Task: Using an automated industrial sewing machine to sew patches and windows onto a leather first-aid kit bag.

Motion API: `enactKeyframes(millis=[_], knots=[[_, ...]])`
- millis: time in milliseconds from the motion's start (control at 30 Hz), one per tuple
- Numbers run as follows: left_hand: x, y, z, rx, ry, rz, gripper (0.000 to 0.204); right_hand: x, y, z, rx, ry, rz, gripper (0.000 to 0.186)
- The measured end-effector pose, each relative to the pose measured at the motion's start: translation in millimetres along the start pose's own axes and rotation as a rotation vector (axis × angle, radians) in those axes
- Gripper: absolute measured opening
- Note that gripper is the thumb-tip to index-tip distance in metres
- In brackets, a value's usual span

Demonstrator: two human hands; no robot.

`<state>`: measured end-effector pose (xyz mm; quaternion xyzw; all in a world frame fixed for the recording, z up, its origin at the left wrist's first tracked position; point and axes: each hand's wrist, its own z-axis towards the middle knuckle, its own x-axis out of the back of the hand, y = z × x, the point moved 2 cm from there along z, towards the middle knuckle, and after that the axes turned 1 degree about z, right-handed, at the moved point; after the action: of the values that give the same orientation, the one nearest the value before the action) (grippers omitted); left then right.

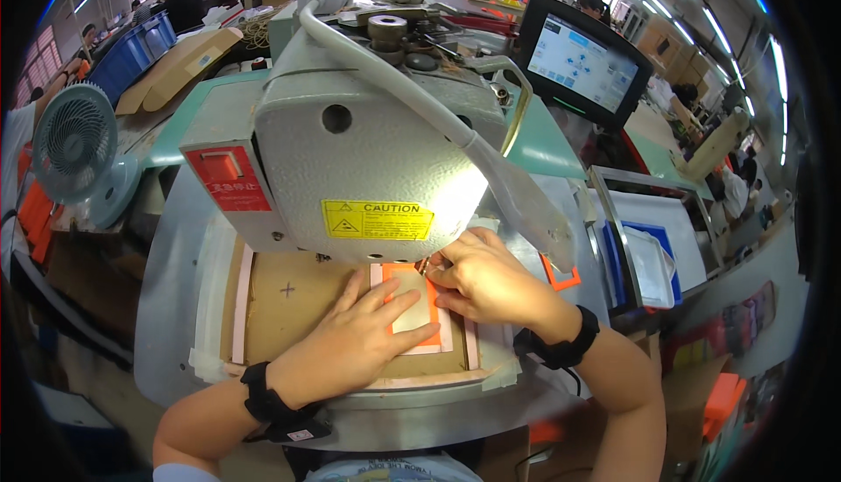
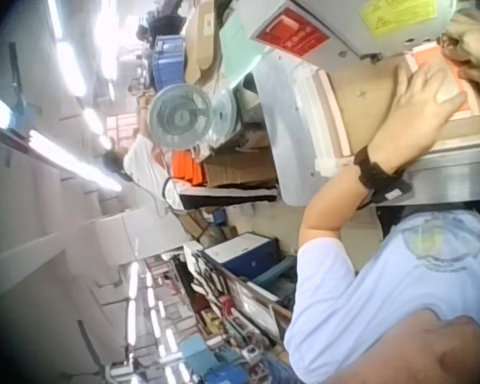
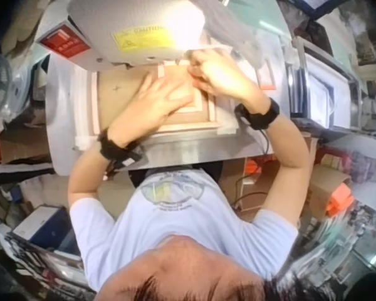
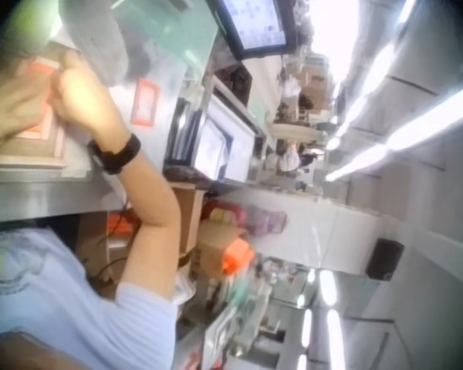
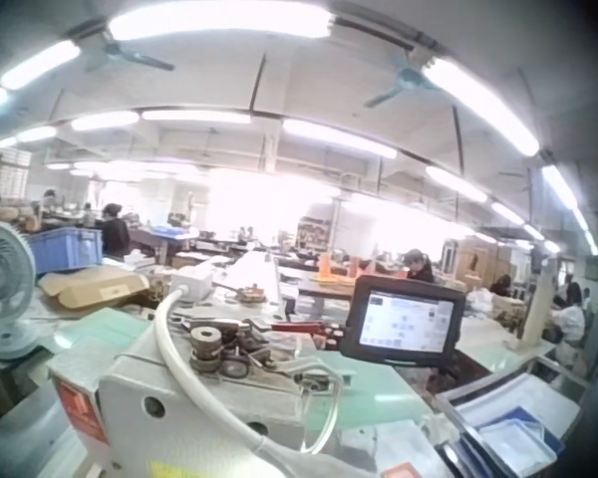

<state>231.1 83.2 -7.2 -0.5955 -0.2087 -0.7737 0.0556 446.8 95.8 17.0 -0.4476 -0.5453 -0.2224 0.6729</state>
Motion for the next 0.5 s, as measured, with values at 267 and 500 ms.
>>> enactKeyframes(millis=[267, 500], knots=[[6, 10, 7, 0.007, 0.000, 0.121, 0.051, -13, 9, -8, 0.056, 0.123, 0.032, 0.036], [4, -9, 1, -0.015, -0.018, -0.107, 0.039, -12, 7, -18, 0.036, 0.115, 0.040, 0.052]])
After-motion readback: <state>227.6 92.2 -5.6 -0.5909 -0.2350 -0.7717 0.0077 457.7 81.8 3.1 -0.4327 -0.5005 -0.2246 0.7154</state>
